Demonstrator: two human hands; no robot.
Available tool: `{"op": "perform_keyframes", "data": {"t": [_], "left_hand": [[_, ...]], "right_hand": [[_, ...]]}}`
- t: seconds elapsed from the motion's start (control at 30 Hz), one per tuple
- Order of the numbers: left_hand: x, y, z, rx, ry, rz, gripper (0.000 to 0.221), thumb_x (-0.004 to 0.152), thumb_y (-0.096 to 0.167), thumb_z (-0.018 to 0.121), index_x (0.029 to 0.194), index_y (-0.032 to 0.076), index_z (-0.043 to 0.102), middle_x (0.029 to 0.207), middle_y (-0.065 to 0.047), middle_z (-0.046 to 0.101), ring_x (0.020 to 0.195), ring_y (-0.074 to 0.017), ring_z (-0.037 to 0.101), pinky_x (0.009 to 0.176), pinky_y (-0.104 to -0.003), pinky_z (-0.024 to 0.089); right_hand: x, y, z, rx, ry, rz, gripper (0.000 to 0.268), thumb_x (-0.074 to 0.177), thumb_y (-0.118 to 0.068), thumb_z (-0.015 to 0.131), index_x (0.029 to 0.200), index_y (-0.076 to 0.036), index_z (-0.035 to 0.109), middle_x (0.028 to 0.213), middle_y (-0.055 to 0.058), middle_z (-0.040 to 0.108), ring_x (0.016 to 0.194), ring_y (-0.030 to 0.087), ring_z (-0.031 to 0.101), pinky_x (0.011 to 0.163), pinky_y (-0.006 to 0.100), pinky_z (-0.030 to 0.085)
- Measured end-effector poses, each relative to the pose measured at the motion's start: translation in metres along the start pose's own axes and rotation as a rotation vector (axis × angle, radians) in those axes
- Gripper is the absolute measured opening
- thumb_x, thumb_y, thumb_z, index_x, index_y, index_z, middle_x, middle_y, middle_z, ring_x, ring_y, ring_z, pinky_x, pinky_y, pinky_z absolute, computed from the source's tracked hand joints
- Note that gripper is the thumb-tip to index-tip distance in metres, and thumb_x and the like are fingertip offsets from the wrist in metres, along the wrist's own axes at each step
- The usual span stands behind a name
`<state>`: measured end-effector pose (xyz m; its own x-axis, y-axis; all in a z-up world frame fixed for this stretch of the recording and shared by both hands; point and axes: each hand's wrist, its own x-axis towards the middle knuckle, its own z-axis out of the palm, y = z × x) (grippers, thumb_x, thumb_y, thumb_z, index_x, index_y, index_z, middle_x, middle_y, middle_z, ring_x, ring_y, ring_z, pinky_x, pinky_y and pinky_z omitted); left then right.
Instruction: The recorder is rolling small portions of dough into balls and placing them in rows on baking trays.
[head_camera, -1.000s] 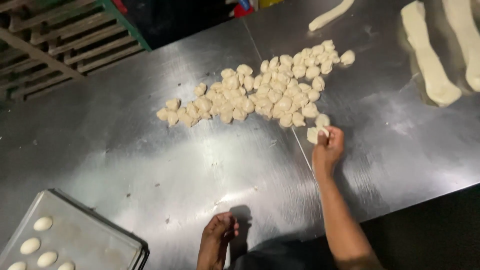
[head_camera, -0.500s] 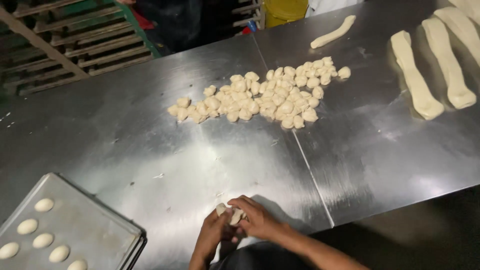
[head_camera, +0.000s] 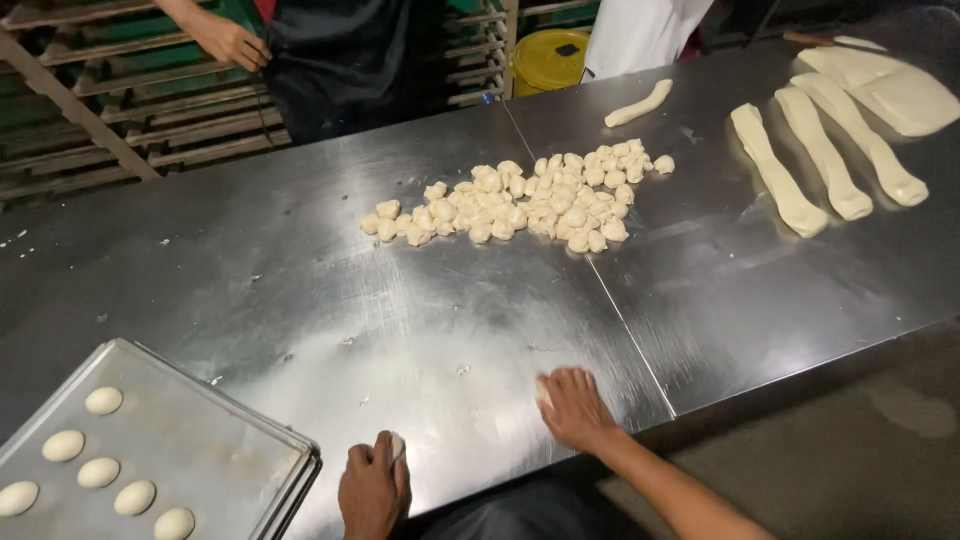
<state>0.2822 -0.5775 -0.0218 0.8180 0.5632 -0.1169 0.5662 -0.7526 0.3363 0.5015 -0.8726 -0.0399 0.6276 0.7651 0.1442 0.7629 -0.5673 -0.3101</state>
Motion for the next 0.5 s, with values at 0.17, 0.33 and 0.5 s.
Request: {"op": "perform_keyframes", "data": {"t": [0.17, 0.33, 0.5], "left_hand": [[0.026, 0.025, -0.003, -0.116, 0.242, 0.368, 0.037, 0.085, 0.031, 0.068, 0.114, 0.009, 0.062, 0.105, -0.018, 0.054, 0.098, -0.0363, 0.049, 0.090, -0.053, 0.037], [0.011, 0.037, 0.028, -0.163, 0.262, 0.375, 0.027, 0.090, 0.027, 0.066, 0.101, 0.003, 0.061, 0.103, -0.019, 0.055, 0.099, -0.0375, 0.049, 0.089, -0.051, 0.039], [-0.012, -0.005, 0.038, -0.059, 0.174, 0.385, 0.023, 0.085, 0.023, 0.068, 0.098, 0.006, 0.062, 0.100, -0.016, 0.057, 0.094, -0.0348, 0.051, 0.082, -0.047, 0.043]], "right_hand": [[0.063, -0.051, 0.033, 0.023, 0.377, 0.210, 0.051, 0.083, -0.021, 0.071, 0.126, 0.002, 0.057, 0.112, 0.019, 0.056, 0.107, 0.038, 0.049, 0.096, 0.052, 0.037], [0.032, -0.093, 0.060, 0.053, 0.412, 0.350, 0.045, 0.078, -0.015, 0.071, 0.120, -0.002, 0.062, 0.106, 0.018, 0.060, 0.102, 0.038, 0.054, 0.092, 0.050, 0.043], [-0.019, -0.047, 0.039, -0.050, 0.179, 0.106, 0.040, 0.085, -0.015, 0.065, 0.122, -0.002, 0.061, 0.101, 0.018, 0.057, 0.098, 0.038, 0.053, 0.087, 0.049, 0.042]]}}
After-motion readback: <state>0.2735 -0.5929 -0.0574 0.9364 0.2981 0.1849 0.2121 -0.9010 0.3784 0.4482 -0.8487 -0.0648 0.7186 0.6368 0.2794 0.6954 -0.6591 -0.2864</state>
